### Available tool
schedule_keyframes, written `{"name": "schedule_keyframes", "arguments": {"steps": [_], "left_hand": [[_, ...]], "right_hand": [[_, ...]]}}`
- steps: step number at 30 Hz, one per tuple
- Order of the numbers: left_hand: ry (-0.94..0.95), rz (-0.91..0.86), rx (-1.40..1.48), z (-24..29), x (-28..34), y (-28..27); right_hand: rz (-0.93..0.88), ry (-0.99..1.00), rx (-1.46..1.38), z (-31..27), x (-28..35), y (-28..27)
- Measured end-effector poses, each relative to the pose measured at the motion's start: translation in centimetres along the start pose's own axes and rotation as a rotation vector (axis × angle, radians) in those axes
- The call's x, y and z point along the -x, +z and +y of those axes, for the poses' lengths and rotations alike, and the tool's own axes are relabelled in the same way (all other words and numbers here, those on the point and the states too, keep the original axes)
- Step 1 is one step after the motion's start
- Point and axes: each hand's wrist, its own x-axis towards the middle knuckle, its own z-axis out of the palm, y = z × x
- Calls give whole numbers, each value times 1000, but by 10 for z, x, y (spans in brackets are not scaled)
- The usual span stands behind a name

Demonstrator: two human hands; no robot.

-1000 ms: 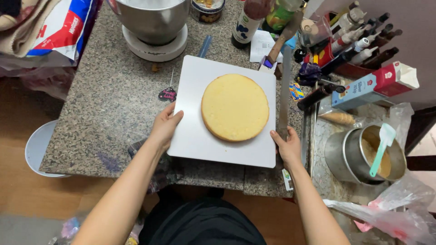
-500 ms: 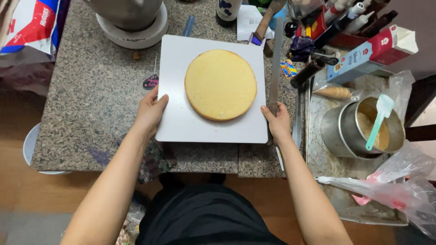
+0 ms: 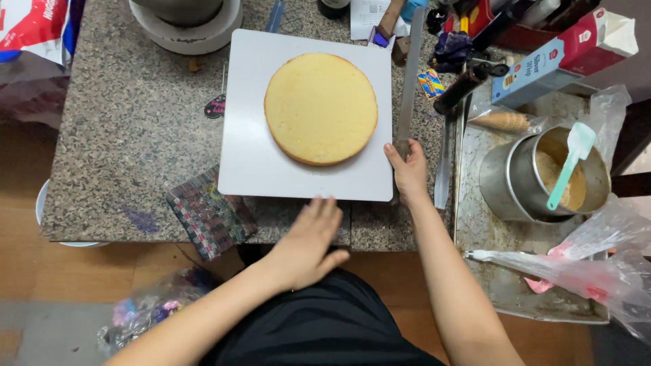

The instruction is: Preparing whipped cream and slicing a sponge cake on a board.

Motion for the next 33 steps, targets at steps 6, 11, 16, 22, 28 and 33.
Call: {"name": "schedule_keyframes", "arguments": {"steps": [6, 11, 16, 22, 28, 33], "left_hand": [[18, 188, 155, 15, -15, -3], [-66, 308, -69, 32, -35, 24], [484, -72, 535, 54, -39, 23], [61, 418, 50, 48, -50, 35], [416, 0, 446, 56, -58, 52], [83, 482, -70, 51, -61, 12]], "right_hand": [[4, 6, 9, -10, 11, 7], [-14, -19, -18, 6, 7, 1], [11, -8, -13, 6, 11, 3], [-11, 28, -74, 14, 20, 5], [13, 118, -38, 13, 40, -8], [68, 95, 26, -6, 64, -25]]}}
